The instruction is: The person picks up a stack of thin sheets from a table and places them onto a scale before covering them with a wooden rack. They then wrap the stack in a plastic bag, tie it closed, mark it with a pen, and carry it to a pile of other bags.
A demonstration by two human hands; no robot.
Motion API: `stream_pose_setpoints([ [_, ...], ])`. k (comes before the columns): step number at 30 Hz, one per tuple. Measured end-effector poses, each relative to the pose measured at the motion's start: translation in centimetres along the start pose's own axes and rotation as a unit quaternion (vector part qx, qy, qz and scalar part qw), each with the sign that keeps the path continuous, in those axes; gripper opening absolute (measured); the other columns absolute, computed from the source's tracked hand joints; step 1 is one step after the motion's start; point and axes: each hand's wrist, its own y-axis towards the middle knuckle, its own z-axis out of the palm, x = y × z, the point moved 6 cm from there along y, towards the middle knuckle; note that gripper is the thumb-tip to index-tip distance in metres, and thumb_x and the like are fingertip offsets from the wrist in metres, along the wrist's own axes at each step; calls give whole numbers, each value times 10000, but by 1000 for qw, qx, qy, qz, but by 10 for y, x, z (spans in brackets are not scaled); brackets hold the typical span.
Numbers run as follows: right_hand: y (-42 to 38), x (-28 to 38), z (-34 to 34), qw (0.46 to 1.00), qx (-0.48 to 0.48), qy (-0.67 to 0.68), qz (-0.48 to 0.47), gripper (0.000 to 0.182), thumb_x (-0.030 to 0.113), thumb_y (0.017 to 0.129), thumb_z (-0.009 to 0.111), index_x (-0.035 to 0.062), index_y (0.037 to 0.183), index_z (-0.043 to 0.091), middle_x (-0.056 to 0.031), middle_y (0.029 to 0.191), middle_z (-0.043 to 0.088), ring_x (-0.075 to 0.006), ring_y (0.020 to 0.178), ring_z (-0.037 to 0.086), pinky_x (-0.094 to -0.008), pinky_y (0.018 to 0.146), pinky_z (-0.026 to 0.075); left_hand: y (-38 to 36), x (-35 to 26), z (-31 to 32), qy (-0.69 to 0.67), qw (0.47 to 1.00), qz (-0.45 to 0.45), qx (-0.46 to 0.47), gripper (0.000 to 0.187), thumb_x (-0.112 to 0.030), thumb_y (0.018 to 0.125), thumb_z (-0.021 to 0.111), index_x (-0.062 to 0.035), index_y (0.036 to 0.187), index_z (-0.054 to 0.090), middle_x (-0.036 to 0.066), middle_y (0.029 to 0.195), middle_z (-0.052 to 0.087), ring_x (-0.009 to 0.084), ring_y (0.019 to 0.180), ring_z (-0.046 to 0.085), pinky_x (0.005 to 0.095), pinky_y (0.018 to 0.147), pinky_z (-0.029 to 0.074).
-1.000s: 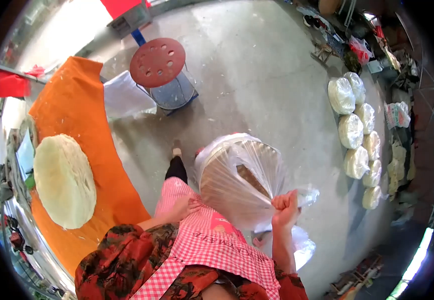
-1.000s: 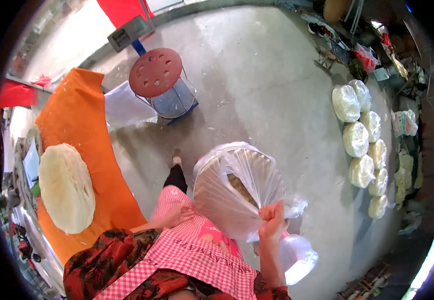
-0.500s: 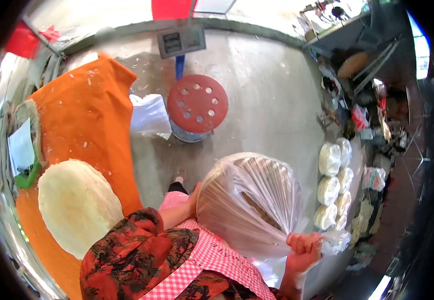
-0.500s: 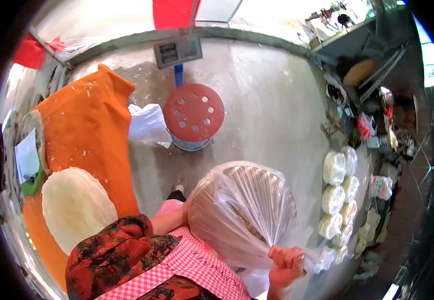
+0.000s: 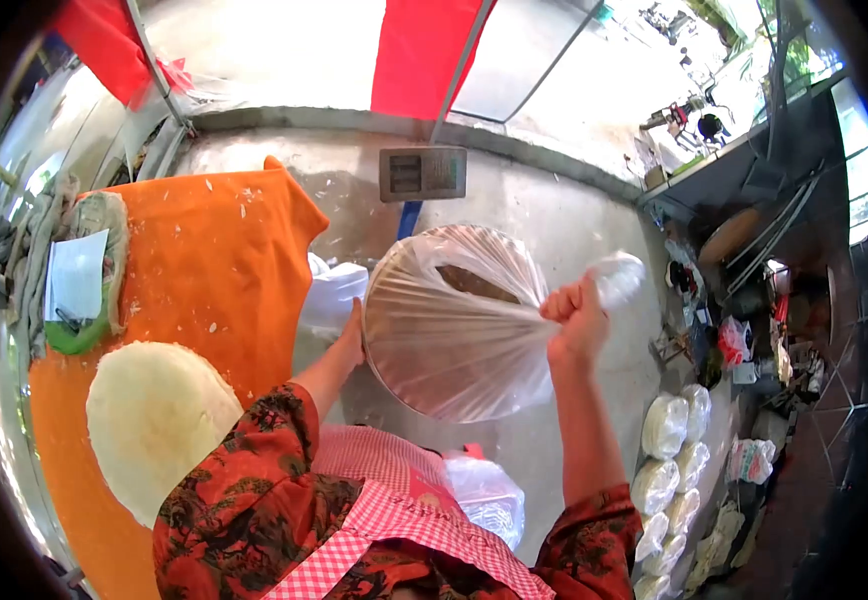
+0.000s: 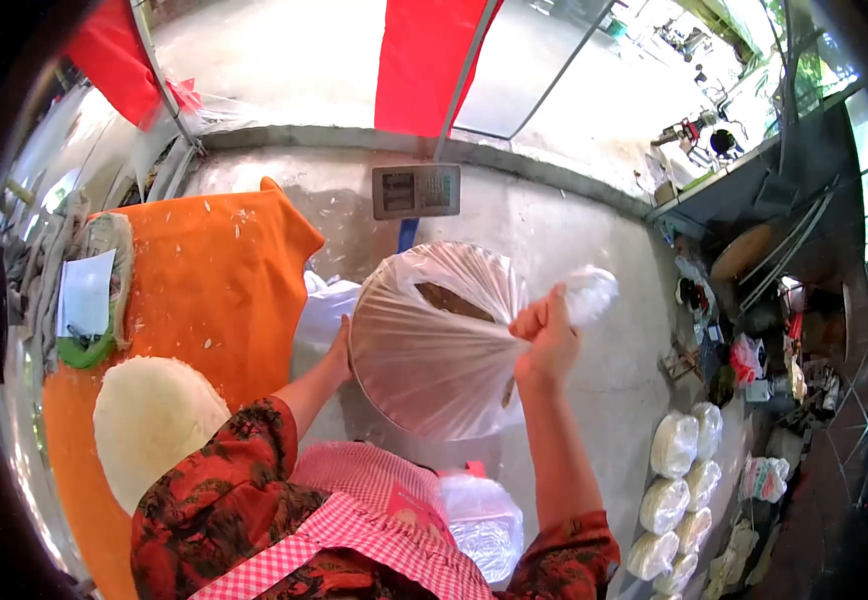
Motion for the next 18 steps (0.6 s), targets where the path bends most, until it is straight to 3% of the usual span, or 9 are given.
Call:
stream_pose_setpoints([
  [5,90,-90,-9,996,69,-54,35,504,329,963,550,152,545,331,29,497,312,-109,456,274,-297,488,276,11,-39,-6,50,990,59,-115,813,-763,855,353,-120,1327,509,90,1224,599,267,1110,569,437,890,481],
  [8,119,-110,-11,990,91,-100,45,439,314,955,569,127,575,450,35,565,386,-86,539,353,-273,537,306,-30,-50,53,178,961,81,-193,769,-707,870,419,-106,1347,467,106,1307,533,264,1176,509,391,998,400],
  [9,121,-114,-11,979,124,-156,45,376,289,953,573,122,631,474,27,612,422,-90,575,390,-275,560,336,-22,-53,48,239,937,182,-178,756,-616,849,553,-92,1378,421,111,1359,482,277,1213,462,384,1019,360],
  [11,122,-117,-19,947,187,-260,33,249,239,949,583,111,744,521,11,706,495,-97,648,464,-279,605,395,-41,-47,96,516,708,426,-226,717,-456,792,691,-72,1344,442,106,1373,464,289,1234,441,400,1039,345],
  [13,110,-122,-18,932,259,-245,67,118,143,878,659,58,941,606,-6,882,606,-101,843,569,-276,743,473,-83,-24,222,622,548,540,-143,823,-462,731,739,-67,1367,398,167,1288,497,301,1270,421,419,1067,322],
  [14,98,-115,-17,918,302,-243,82,160,124,851,692,38,969,626,-5,906,634,-103,859,593,-264,763,479,-74,-9,248,646,526,531,-157,758,-433,736,739,-60,1323,437,157,1236,529,302,1215,461,413,1031,355],
  [16,101,-78,-12,858,355,-346,-135,161,116,838,700,20,952,639,-30,903,660,-119,870,618,-271,755,492,-56,7,285,694,472,515,-173,630,-376,747,739,-45,1234,515,137,1133,592,303,1105,541,403,958,421],
  [17,105,-63,-13,806,370,-392,-246,161,111,832,704,11,944,646,-43,901,673,-126,876,630,-274,752,498,-42,1,276,640,568,481,-190,519,-330,760,729,-46,1155,548,124,1047,604,285,1014,561,393,899,441],
  [18,134,-87,-60,866,368,-320,-111,135,108,828,697,8,907,651,-54,881,683,-129,872,641,-285,735,508,-25,-1,256,574,660,439,-206,408,-284,773,718,-47,1076,580,111,962,617,268,923,582,383,841,461],
])
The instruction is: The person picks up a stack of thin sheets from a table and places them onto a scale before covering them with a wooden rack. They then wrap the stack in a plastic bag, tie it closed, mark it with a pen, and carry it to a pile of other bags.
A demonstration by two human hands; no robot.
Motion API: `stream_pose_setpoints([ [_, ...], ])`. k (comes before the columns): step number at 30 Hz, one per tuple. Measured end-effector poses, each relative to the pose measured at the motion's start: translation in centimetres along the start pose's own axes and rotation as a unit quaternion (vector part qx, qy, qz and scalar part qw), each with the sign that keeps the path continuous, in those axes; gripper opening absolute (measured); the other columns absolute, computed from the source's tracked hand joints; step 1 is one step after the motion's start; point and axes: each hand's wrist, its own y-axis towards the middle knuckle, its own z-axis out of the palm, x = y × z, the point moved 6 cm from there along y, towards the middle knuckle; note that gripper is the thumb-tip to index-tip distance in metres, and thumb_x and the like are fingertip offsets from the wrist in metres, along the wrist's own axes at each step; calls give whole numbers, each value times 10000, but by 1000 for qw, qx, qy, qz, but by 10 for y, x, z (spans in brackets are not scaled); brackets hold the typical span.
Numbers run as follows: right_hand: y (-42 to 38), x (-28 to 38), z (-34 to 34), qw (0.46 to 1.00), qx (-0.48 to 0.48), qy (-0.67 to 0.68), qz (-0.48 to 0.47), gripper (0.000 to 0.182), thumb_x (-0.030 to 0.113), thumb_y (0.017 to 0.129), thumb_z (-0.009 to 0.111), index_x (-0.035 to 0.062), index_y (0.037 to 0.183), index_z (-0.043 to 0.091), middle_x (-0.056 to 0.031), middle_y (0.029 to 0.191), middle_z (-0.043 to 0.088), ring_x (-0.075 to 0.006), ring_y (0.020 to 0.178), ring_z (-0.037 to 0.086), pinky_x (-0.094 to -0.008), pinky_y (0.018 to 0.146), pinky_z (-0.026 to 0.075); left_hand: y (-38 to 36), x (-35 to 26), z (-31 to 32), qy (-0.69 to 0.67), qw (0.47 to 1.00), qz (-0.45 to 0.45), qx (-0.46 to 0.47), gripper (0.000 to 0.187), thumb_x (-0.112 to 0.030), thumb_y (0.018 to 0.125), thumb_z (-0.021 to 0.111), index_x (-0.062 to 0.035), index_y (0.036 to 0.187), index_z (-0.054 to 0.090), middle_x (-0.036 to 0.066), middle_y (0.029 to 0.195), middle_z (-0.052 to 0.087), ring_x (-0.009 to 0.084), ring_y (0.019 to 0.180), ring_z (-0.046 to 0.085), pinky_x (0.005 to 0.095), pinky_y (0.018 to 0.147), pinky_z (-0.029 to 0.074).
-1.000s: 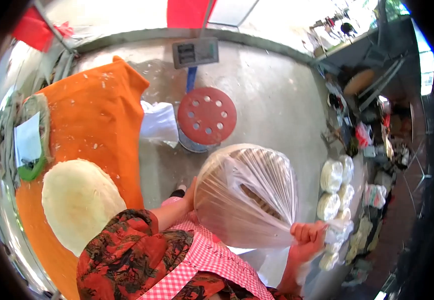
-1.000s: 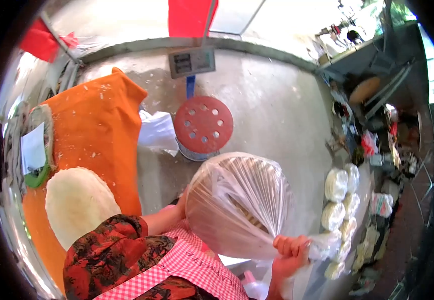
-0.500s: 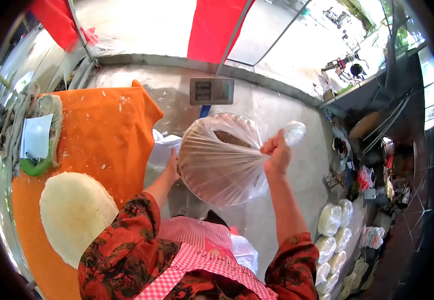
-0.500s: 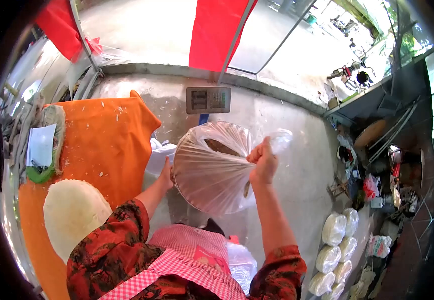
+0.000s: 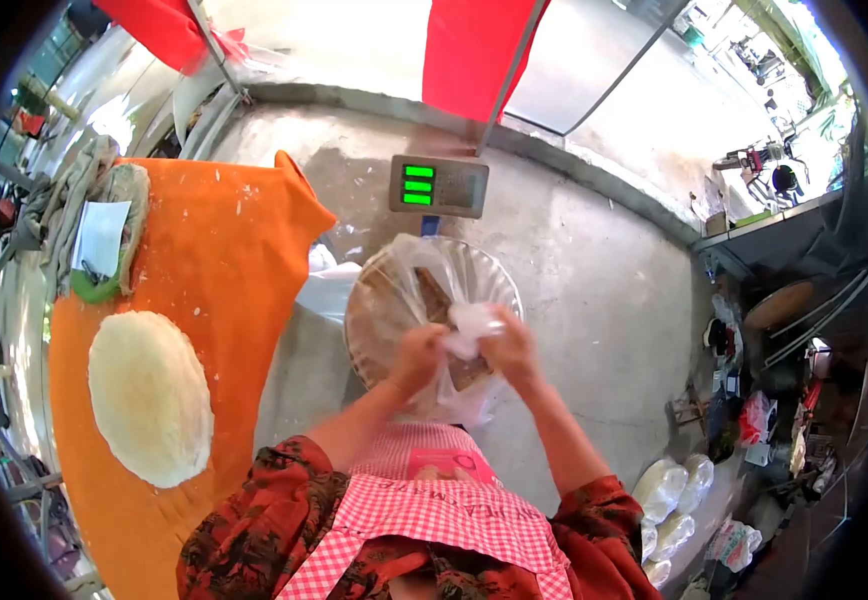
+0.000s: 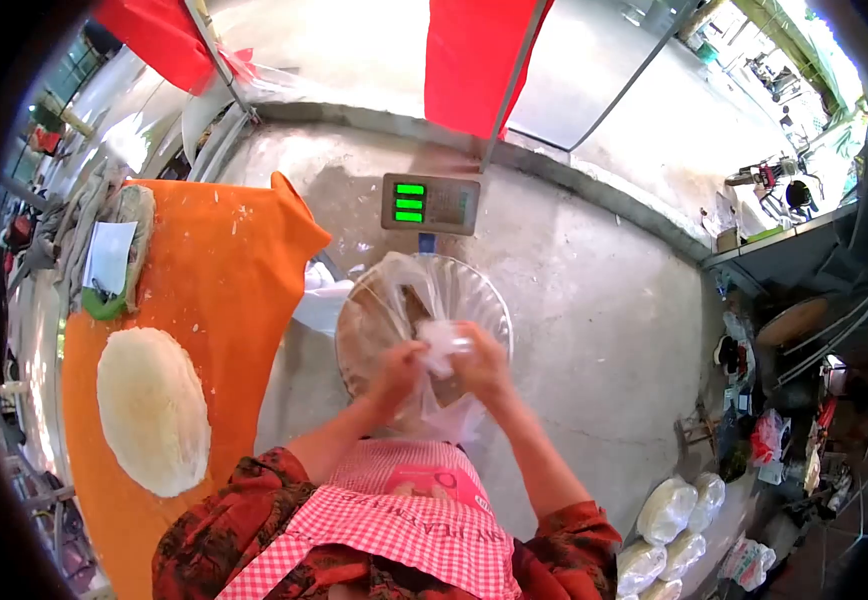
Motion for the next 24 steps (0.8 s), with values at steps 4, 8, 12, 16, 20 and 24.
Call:
stream_pose_setpoints([
  [4,-29,-128,-143,971,-63,2,231,194,181,893,603,66,746,657,3,634,596,-71,557,529,-255,489,391,-22,116,-66,-178,937,-175,-243,57,-79,822,599,-73,767,583,-10,725,560,93,678,506,266,611,430],
  [8,-66,-251,-244,827,74,-180,527,270,148,812,633,83,1073,616,-12,763,599,-110,630,529,-295,511,397,-135,248,-170,-15,877,-427,-220,142,23,756,545,-32,878,593,54,832,554,142,823,533,282,717,441],
  [12,20,-29,-212,956,-103,-272,35,628,97,653,710,54,1254,534,-181,1339,453,-286,1257,447,-402,992,402,-116,47,-218,285,891,-170,-309,207,-63,831,537,13,1017,587,154,1054,601,244,986,548,349,861,448],
  [16,24,99,-57,898,276,-321,-119,611,88,655,697,109,1252,567,-185,1427,415,-316,1386,312,-469,1129,236,-35,-47,-101,37,995,-89,14,207,-104,854,567,-17,1035,617,137,1057,633,325,985,597,393,880,472],
  [20,-21,85,63,814,503,-263,-121,364,159,680,656,69,1031,617,-143,1272,532,-343,1182,505,-496,1031,361,-23,62,-5,184,948,-108,237,293,-153,847,619,-78,1130,635,122,1145,607,322,1041,579,397,882,483],
  [24,25,-16,72,863,225,-432,-134,296,105,770,547,67,1057,611,-182,1204,549,-349,1082,549,-519,883,454,-11,99,-33,337,906,-176,186,479,-209,823,639,-157,1289,541,138,1401,392,360,1105,531,460,863,486],
])
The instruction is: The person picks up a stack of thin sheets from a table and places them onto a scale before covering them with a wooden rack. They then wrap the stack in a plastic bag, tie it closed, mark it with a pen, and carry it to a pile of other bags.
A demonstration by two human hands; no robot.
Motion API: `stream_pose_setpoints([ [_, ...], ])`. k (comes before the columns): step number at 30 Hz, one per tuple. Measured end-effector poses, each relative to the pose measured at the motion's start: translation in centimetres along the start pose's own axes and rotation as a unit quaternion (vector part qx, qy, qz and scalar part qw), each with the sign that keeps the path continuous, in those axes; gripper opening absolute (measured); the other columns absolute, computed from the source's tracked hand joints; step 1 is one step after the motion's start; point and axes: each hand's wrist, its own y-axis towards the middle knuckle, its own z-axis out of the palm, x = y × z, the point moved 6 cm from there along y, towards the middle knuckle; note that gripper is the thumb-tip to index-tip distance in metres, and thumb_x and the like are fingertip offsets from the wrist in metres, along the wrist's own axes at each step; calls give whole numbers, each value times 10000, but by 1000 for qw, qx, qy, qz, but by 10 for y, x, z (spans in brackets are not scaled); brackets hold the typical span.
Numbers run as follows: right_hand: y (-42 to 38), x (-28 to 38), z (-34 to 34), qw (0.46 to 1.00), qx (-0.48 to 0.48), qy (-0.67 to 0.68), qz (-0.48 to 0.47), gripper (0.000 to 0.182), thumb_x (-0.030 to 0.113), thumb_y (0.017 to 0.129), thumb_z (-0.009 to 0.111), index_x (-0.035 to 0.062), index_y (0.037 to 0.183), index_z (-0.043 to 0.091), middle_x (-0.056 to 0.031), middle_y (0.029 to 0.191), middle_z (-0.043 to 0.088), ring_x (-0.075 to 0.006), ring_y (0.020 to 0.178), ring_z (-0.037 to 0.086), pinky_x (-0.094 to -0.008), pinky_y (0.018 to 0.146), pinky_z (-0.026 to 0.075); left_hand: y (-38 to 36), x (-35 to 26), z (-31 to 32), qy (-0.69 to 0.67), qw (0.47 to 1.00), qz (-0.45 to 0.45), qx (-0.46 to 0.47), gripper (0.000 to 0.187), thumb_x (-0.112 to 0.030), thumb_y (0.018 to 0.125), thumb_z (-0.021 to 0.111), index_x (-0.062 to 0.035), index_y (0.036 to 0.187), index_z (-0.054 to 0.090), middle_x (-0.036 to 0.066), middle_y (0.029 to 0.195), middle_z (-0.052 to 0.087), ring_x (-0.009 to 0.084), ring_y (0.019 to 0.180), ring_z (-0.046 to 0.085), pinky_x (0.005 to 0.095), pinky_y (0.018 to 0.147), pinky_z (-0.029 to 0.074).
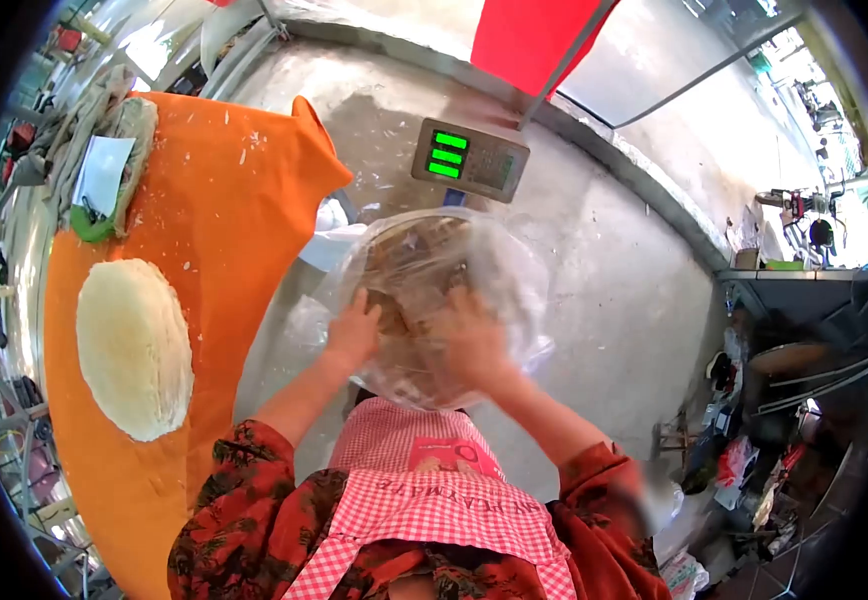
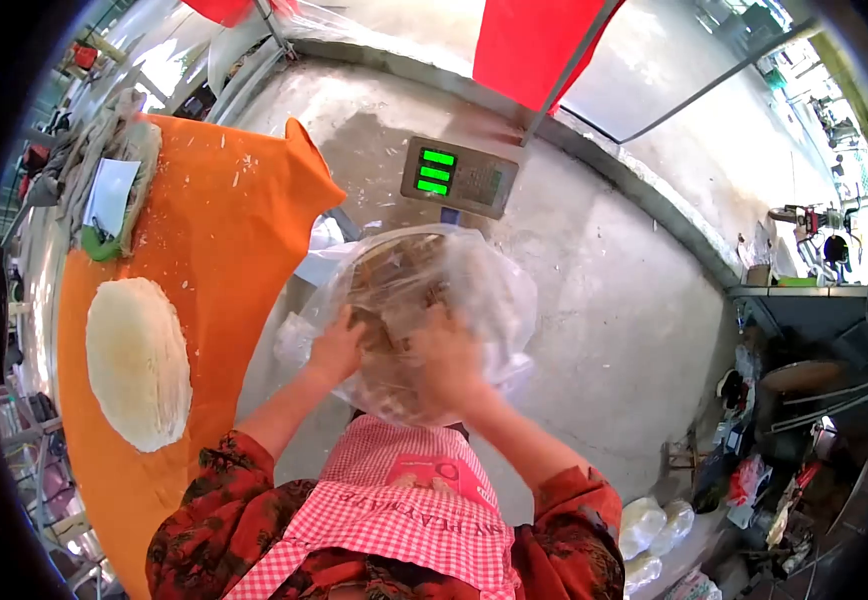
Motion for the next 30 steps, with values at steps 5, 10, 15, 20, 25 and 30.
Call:
stream_pose_setpoints([
  [5,22,-142,25,991,-37,-59,113,620,227,841,615,235,1427,414,-142,1505,323,-418,1366,291,-538,1112,230,27,59,-31,132,989,-13,-63,602,-218,817,631,-253,1394,461,135,1570,125,420,1360,282,621,911,407],
  [10,89,-205,69,978,56,99,177,506,391,913,547,82,1311,504,-197,1313,506,-366,1241,459,-430,1033,360,102,94,-23,145,978,40,-143,537,-140,844,554,-260,1364,497,104,1573,132,362,1411,228,571,953,408],
  [15,124,-288,155,827,170,392,366,578,516,965,440,5,781,638,-87,663,585,-160,568,585,-297,540,461,162,171,56,-138,990,-29,-25,520,-118,851,546,-208,1362,500,128,1442,394,293,1298,422,414,997,415],
  [20,61,-295,209,668,316,500,451,342,352,954,540,29,902,637,-75,827,647,-169,722,628,-296,642,501,144,188,135,-557,800,-184,125,477,-152,899,581,-139,1370,502,61,1230,613,178,1091,579,341,956,444],
  [25,-5,-316,200,508,255,762,311,231,146,925,570,40,1128,598,-97,1124,640,-189,1006,613,-366,889,491,80,206,149,-637,723,-239,120,515,-171,832,691,-63,1315,545,66,1129,655,163,1008,623,340,859,505],
  [30,-114,-325,157,458,229,756,407,256,77,912,559,30,1163,582,-125,1108,665,-252,1057,641,-393,926,519,-5,219,156,-723,607,-330,14,404,-73,813,663,-29,1204,573,104,1088,643,216,962,632,347,874,507],
])
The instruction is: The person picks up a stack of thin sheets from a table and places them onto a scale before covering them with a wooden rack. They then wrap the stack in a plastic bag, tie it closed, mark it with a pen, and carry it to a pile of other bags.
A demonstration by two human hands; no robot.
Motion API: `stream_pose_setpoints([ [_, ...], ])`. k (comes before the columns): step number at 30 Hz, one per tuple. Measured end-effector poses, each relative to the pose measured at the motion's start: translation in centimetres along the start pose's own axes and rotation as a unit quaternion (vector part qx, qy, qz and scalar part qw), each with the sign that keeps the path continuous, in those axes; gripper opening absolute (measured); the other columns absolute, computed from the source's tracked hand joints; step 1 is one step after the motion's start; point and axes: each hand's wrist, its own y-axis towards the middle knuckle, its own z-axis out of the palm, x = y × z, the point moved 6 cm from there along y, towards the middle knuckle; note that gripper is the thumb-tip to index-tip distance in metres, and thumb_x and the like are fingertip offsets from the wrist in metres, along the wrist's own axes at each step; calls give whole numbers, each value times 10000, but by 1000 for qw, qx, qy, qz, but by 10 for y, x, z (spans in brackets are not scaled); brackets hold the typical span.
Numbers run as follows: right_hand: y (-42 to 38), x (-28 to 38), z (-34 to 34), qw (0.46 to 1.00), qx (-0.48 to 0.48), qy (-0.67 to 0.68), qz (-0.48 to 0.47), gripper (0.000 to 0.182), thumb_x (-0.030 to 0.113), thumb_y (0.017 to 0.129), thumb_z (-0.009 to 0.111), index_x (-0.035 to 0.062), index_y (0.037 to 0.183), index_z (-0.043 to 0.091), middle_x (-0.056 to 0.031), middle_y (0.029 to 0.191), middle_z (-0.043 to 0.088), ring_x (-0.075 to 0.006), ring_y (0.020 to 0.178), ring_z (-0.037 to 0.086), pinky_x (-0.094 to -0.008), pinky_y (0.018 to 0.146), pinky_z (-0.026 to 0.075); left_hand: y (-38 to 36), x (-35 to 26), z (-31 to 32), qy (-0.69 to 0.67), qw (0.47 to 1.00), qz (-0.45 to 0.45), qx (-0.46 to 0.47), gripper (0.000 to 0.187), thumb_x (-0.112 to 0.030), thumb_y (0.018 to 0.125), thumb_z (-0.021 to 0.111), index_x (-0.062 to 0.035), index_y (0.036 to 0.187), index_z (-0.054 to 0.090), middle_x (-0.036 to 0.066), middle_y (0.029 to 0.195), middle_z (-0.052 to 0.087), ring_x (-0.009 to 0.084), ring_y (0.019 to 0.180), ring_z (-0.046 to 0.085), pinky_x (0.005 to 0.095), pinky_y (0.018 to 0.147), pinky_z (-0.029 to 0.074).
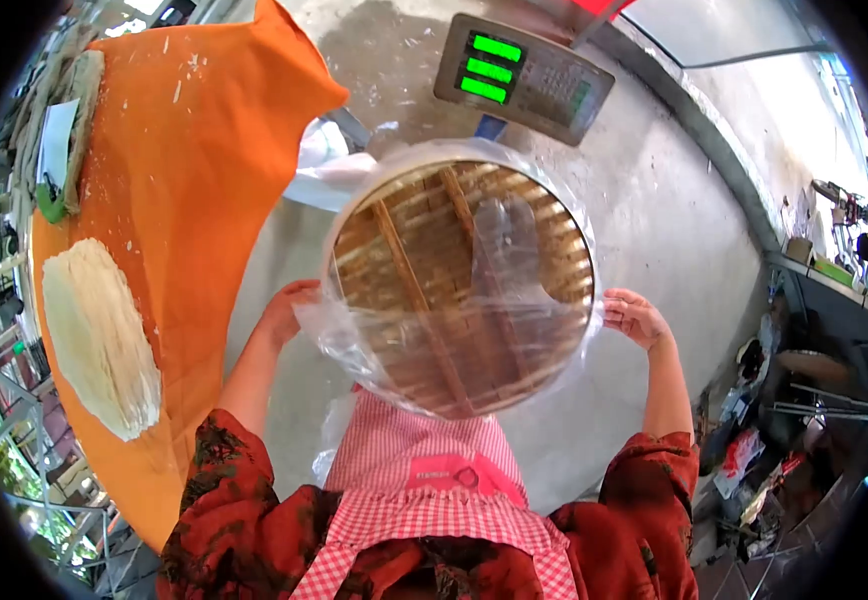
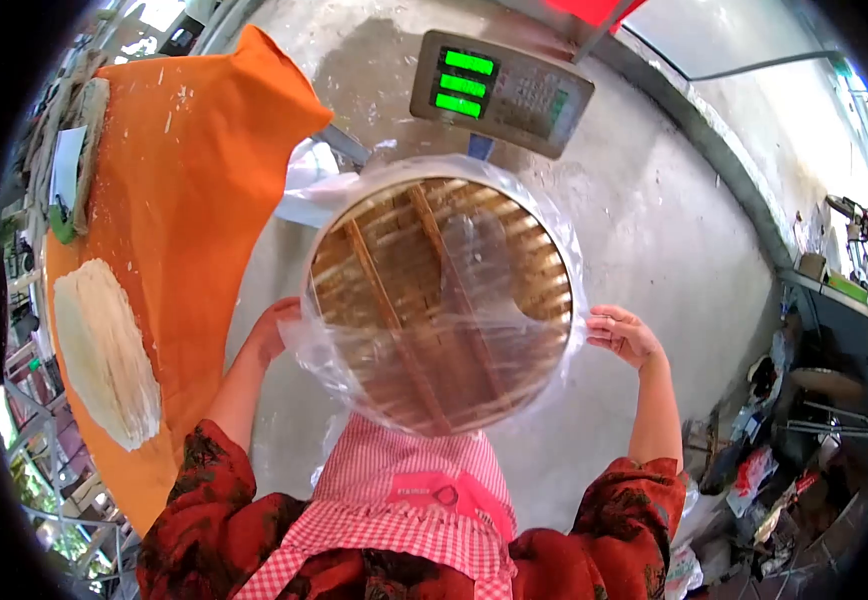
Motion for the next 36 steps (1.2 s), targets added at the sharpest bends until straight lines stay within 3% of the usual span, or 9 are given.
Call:
stream_pose_setpoints([
  [3,-35,-20,-27,930,-278,-205,-125,208,69,921,551,49,1120,607,-74,1008,682,-218,897,666,-336,822,529,-37,-8,-25,42,960,220,-167,411,-68,821,645,-22,1219,555,126,1189,593,229,1079,583,353,940,474],
  [6,-74,15,70,678,-413,-470,-387,258,70,847,634,46,1103,609,-89,1112,631,-255,1029,588,-350,900,463,-138,-83,74,411,738,502,-186,442,-77,812,636,-15,1233,518,137,1311,515,237,1203,497,391,1010,405],
  [9,-64,39,203,562,-264,-673,-402,618,156,735,738,67,1300,505,-113,1405,444,-306,1329,368,-450,1098,286,-167,-90,165,606,650,457,-35,407,-92,783,639,-21,1171,537,137,1282,529,258,1200,491,435,1023,365],
  [12,-54,20,200,486,-270,-721,-414,294,149,742,707,81,1015,621,-104,1252,544,-292,1216,464,-465,1060,315,-153,-58,152,753,600,256,82,291,-120,759,636,-37,1036,605,109,1098,584,276,1096,529,447,992,369],
  [17,-98,-57,167,558,-74,-739,-371,145,49,703,647,124,821,609,-26,831,607,-228,904,574,-472,1016,347,-180,16,123,767,499,359,183,155,-182,785,587,-131,901,676,83,877,596,262,932,568,499,1036,316],
  [23,-9,-163,92,516,-59,-836,-177,267,79,758,625,112,1019,671,-46,1036,665,-229,1102,562,-460,1074,321,-127,75,98,786,457,404,100,271,-149,825,551,-109,1062,675,110,1253,572,297,1133,548,514,1100,300],
  [25,10,-152,100,677,-98,-703,-194,291,104,807,597,76,1089,663,-80,1123,659,-248,1169,536,-439,1067,336,-74,87,56,840,411,351,39,319,-155,840,553,-88,1138,645,122,1331,537,300,1185,528,509,1075,341],
  [31,-2,-154,10,950,-189,-242,-62,286,168,865,585,31,1113,621,-76,1017,661,-194,859,644,-299,708,495,10,83,-47,187,976,106,-44,415,-253,883,572,-80,1256,520,101,1199,615,212,974,628,389,859,498],
  [36,-61,-67,81,921,-315,-110,-200,124,195,887,617,72,888,605,-3,771,600,-71,656,563,-214,524,399,-98,18,47,65,983,134,-103,202,-256,927,607,-55,937,618,29,822,628,114,787,606,270,701,498],
])
